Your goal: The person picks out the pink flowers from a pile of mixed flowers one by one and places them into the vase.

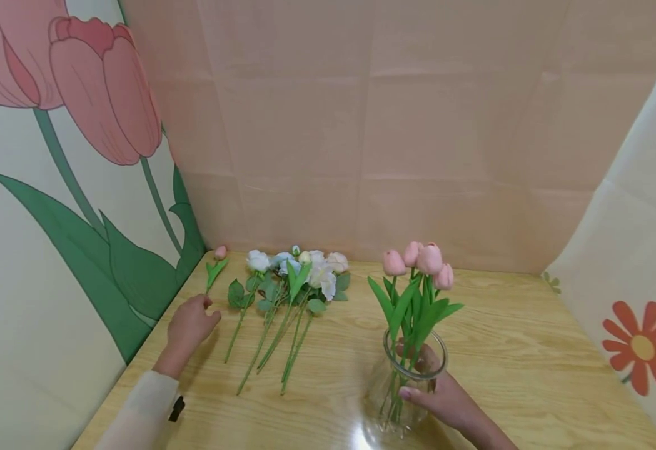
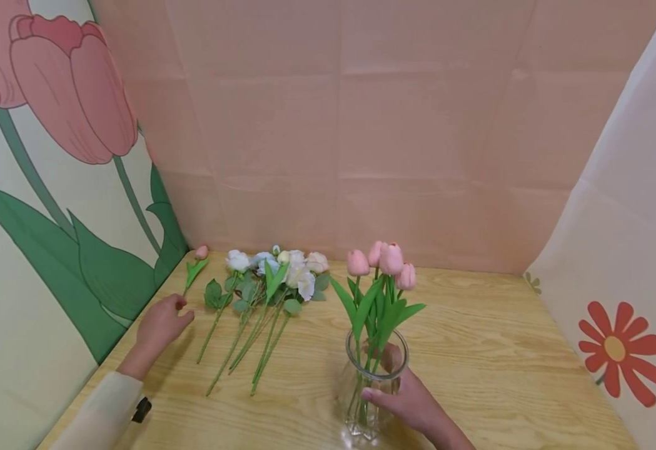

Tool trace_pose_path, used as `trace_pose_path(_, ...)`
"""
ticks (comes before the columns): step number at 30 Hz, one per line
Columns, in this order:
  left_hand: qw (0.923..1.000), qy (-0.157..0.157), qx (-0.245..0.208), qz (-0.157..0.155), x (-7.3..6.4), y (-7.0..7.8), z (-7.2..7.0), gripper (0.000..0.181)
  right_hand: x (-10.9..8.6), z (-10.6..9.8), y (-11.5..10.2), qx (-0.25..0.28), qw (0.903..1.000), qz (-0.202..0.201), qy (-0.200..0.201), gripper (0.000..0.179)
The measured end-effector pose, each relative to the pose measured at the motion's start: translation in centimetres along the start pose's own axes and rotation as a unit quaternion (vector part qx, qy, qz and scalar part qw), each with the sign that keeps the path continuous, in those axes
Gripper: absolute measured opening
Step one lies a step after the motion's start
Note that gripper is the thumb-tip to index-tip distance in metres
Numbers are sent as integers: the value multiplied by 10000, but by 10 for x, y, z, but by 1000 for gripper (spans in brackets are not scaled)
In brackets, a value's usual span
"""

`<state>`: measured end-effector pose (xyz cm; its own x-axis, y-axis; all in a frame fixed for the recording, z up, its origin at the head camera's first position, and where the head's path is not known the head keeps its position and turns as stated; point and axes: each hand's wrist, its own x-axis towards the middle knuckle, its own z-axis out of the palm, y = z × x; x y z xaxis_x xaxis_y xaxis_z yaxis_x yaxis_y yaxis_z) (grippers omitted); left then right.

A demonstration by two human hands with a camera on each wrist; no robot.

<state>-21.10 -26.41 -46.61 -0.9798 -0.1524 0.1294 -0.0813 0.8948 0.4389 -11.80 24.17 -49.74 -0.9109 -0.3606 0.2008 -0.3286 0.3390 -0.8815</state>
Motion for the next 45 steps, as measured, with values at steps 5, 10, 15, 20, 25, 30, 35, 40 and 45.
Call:
trace_pose_path(5, 9998, -145, 55, -109, 3, -10, -1, 42, -1, 0, -4, -47, 10000, 30, 18, 79)
trace_pose_path(10, 9994, -227, 90, -231, 6, -21, 2, 44, 0, 0, -4, 6, 10000, 29, -41, 77)
trace_pose_path(15, 9988, -320, 97, -356, 8, -29, 2, 44, 0, 0, -4, 9, 10000, 32, 1, 77)
trace_pose_path(20, 9981, -397, 63, -467, 10, -33, 4, 44, 0, 0, -4, 12, 10000, 35, 19, 78)
trace_pose_path(25, 9979, -426, 62, -481, 12, -36, 6, 44, 0, 0, -4, 19, 10000, 21, 26, 79)
trace_pose_path(30, 9972, -508, 135, -525, 14, -38, 8, 43, 0, 0, -2, 66, 10000, 19, -11, 79)
trace_pose_path(35, 9966, -595, 166, -552, 15, -37, 8, 44, 0, 0, 0, 98, 9998, 172, -32, 79)
trace_pose_path(40, 9968, -625, 202, -457, 15, -37, 9, 43, -1, 0, -1, 119, 9995, 272, -80, 80)
trace_pose_path(45, 9968, -649, 179, -442, 16, -38, 9, 42, -3, 0, -4, 50, 9994, 344, -47, 81)
